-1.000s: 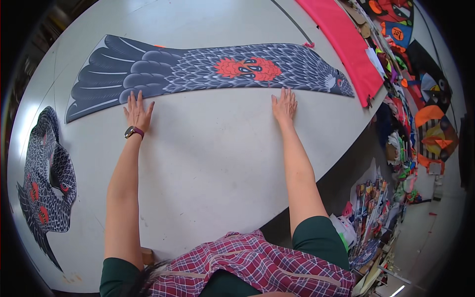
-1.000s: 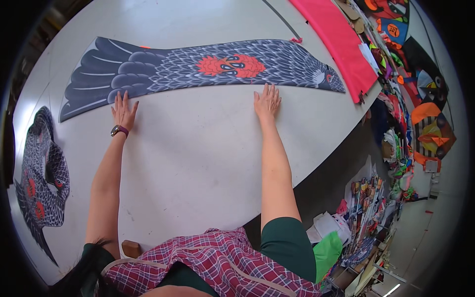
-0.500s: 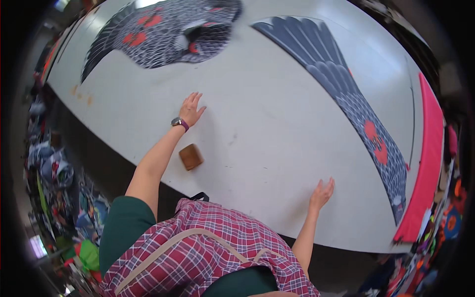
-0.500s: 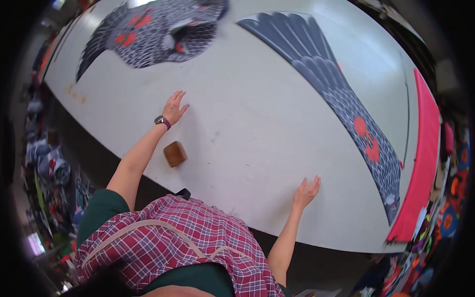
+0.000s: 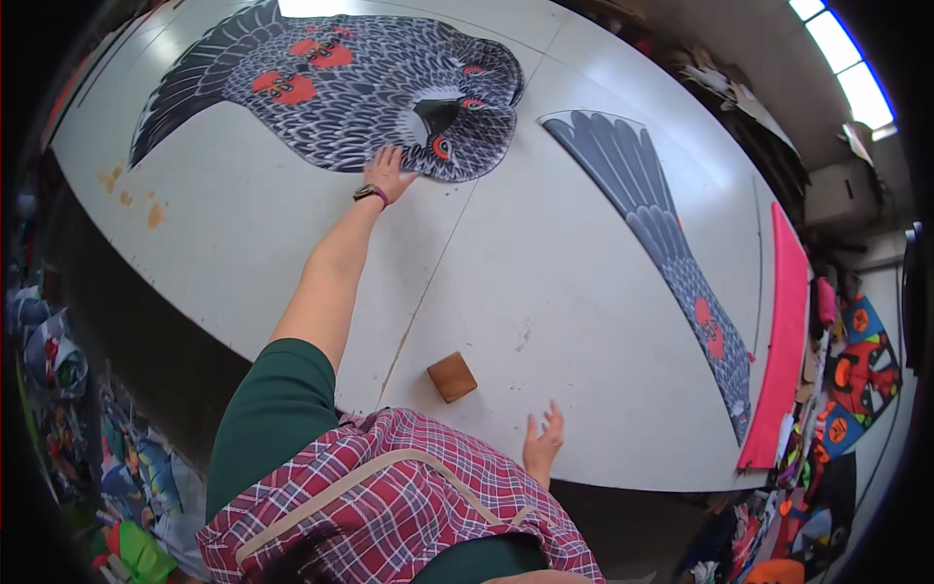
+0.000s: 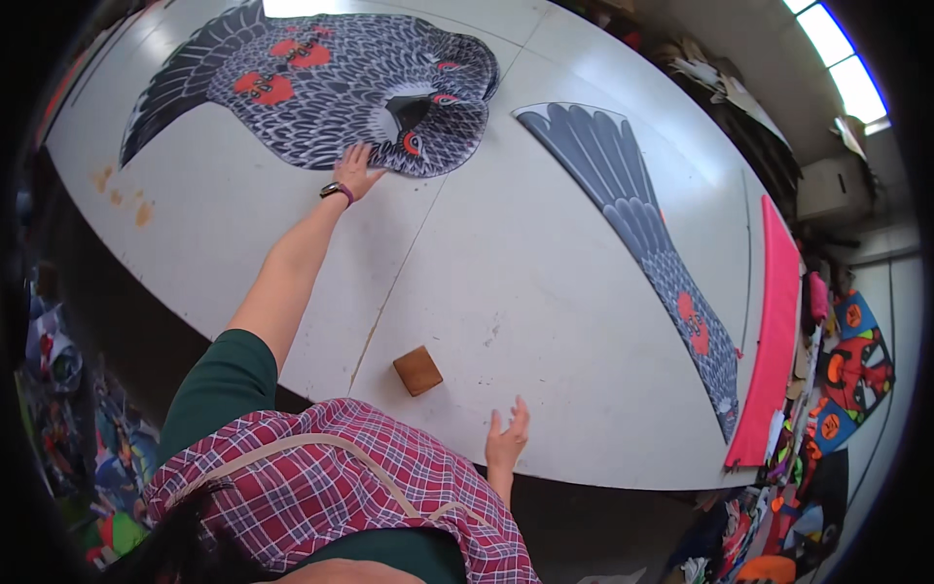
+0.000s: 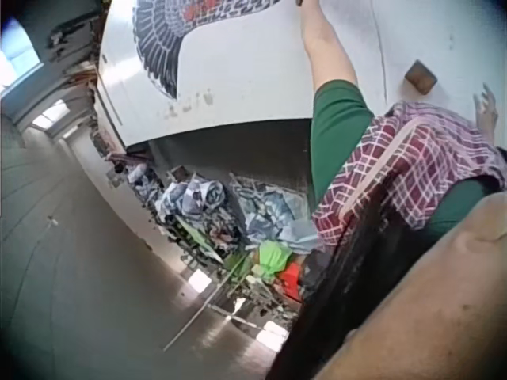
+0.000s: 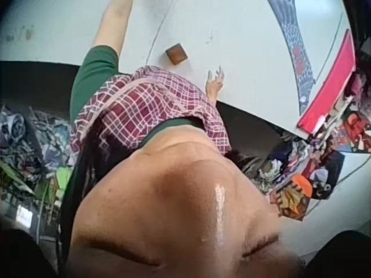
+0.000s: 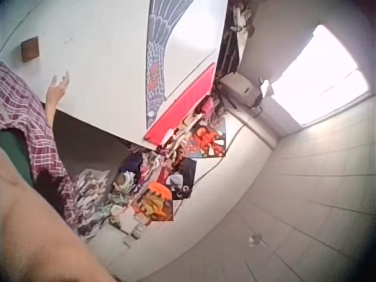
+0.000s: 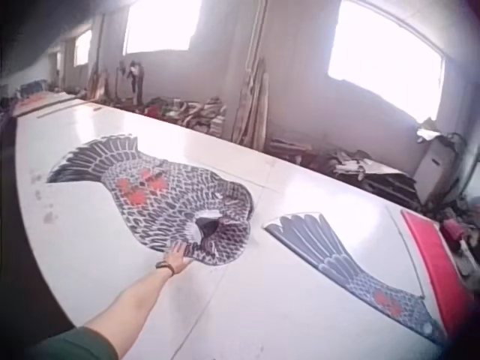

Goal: Stacking and aligning printed fabric pieces on a work table.

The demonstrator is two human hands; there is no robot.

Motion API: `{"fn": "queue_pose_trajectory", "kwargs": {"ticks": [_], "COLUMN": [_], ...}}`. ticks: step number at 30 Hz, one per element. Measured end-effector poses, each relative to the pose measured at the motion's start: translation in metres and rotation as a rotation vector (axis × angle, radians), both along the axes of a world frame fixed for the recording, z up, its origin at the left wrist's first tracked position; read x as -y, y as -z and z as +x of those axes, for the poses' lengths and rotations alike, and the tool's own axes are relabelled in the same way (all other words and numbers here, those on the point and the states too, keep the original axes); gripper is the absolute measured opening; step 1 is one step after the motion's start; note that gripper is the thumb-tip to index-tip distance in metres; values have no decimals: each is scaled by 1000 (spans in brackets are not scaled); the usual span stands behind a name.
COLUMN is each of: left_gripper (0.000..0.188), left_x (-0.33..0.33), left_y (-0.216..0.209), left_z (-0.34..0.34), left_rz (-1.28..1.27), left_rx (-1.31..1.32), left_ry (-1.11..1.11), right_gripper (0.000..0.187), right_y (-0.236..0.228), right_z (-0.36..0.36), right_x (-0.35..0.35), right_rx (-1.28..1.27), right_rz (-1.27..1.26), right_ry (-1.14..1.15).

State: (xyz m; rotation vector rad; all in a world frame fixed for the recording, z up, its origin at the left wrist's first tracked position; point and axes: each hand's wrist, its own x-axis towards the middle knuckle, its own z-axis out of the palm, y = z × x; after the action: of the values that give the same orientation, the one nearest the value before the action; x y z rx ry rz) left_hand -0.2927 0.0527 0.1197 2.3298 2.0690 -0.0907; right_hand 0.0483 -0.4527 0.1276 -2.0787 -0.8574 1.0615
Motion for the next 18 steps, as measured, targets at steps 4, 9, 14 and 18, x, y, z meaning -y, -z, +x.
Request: {"fn": "queue_pose_trajectory", "kwargs": {"ticks": [4,9,14,18], "left_gripper": [75,61,42,49], "left_x": [24,163,297,338], "left_y": [17,35,-10,-66], "left_z": [-6,64,121,107], "left_rz": [-126,-108,-461,-817], "left_rx": [-216,2,557,736], "left_ry": [20,285,393,350], "right_gripper": [51,54,55,55], "right_y": [-32,-60,-32,-9], "right_z": [-16,-37,-67,-31], "right_x": [-29,-129,-185,-149], "right_rx": [85,149,149,179], "right_rz": [72,413,545,309], "right_ry": [-166,-438,-663,-689]}}
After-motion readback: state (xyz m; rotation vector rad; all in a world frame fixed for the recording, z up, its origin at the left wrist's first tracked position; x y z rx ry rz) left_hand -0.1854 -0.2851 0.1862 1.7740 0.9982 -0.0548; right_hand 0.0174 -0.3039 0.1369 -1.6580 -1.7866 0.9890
